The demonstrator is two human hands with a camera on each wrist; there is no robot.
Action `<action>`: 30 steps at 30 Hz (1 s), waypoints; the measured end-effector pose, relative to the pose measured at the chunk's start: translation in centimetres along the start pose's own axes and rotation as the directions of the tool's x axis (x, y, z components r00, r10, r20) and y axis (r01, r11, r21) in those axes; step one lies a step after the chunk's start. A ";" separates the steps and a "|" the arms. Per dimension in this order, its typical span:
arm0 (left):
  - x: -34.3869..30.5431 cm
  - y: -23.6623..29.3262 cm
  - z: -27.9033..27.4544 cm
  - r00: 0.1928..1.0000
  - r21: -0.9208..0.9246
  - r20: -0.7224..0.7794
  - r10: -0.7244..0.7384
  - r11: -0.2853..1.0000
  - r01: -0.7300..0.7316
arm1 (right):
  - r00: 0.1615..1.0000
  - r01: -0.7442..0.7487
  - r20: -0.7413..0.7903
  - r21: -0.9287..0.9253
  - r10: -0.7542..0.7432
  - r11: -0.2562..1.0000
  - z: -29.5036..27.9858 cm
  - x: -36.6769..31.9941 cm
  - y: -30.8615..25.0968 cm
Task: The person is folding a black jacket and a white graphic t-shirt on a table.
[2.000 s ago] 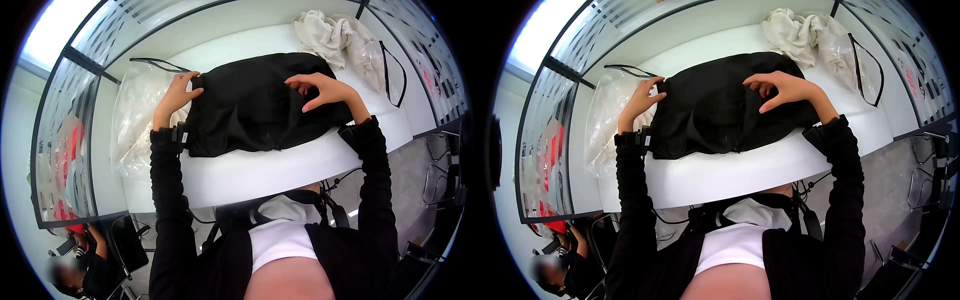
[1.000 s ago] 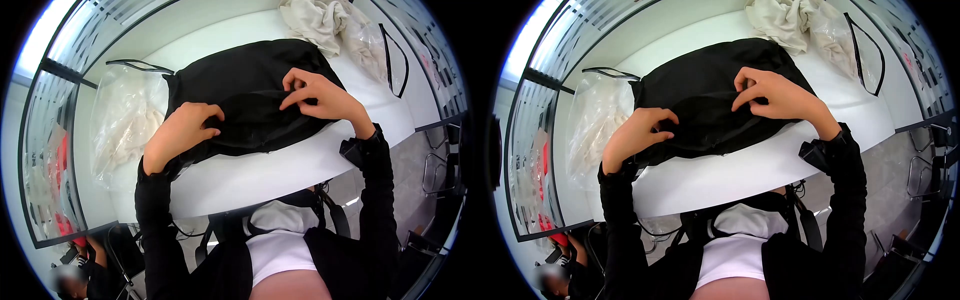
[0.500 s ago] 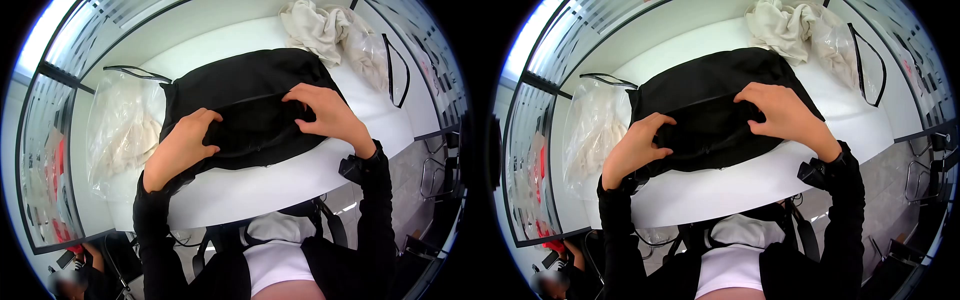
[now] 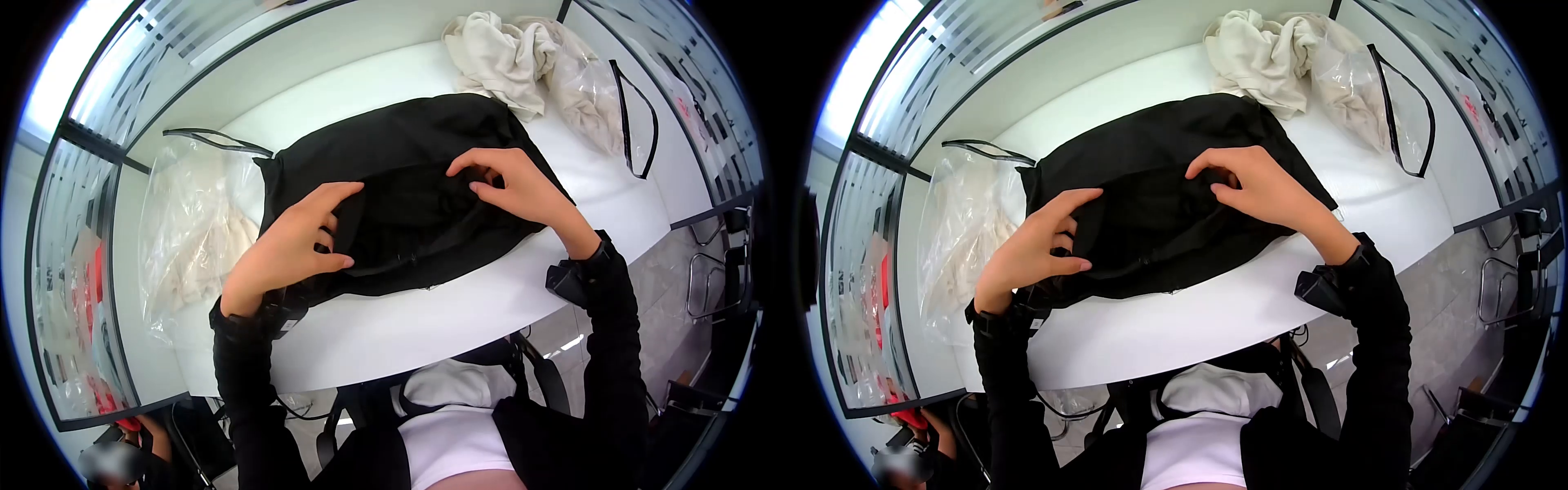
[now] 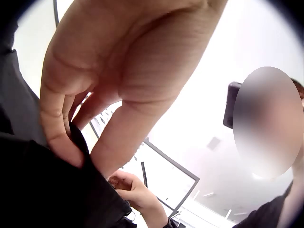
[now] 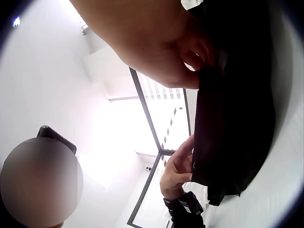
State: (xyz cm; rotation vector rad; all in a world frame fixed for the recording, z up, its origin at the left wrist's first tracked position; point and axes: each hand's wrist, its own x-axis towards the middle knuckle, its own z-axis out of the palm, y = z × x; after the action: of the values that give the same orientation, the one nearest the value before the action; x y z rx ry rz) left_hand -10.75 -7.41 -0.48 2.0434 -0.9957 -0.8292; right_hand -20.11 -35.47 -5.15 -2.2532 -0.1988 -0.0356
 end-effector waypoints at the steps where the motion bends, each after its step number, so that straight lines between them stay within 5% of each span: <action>1: 0.1 0.0 -0.2 1.000 -0.022 0.007 -0.025 0.999 0.025 | 1.000 -0.003 0.011 0.034 0.003 0.999 -0.1 0.0 0.0; 6: 0.4 -0.2 -1.4 0.988 -0.097 0.091 -0.124 0.986 0.133 | 0.997 -0.029 0.083 0.375 -0.003 0.927 -0.3 0.2 0.2; 10: 0.6 -0.6 -1.4 0.996 -0.154 0.072 -0.044 0.987 0.054 | 0.994 -0.076 0.102 0.488 0.030 0.869 -0.3 0.2 0.1; 22: 1.0 -1.0 -1.2 0.996 -0.067 0.081 -0.041 0.997 0.047 | 0.989 -0.097 0.146 0.504 0.026 0.858 -0.5 0.3 0.4; 30: 0.9 -1.2 -1.2 0.971 -0.005 0.221 -0.097 0.995 0.100 | 0.982 -0.005 0.176 0.395 -0.071 0.919 -0.5 0.5 1.4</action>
State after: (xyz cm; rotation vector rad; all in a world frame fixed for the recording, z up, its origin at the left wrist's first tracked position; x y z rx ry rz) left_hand -8.88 -7.21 -0.99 2.0322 -1.0079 -1.1326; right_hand -19.40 -36.64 -5.86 -1.8473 -0.3155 0.1845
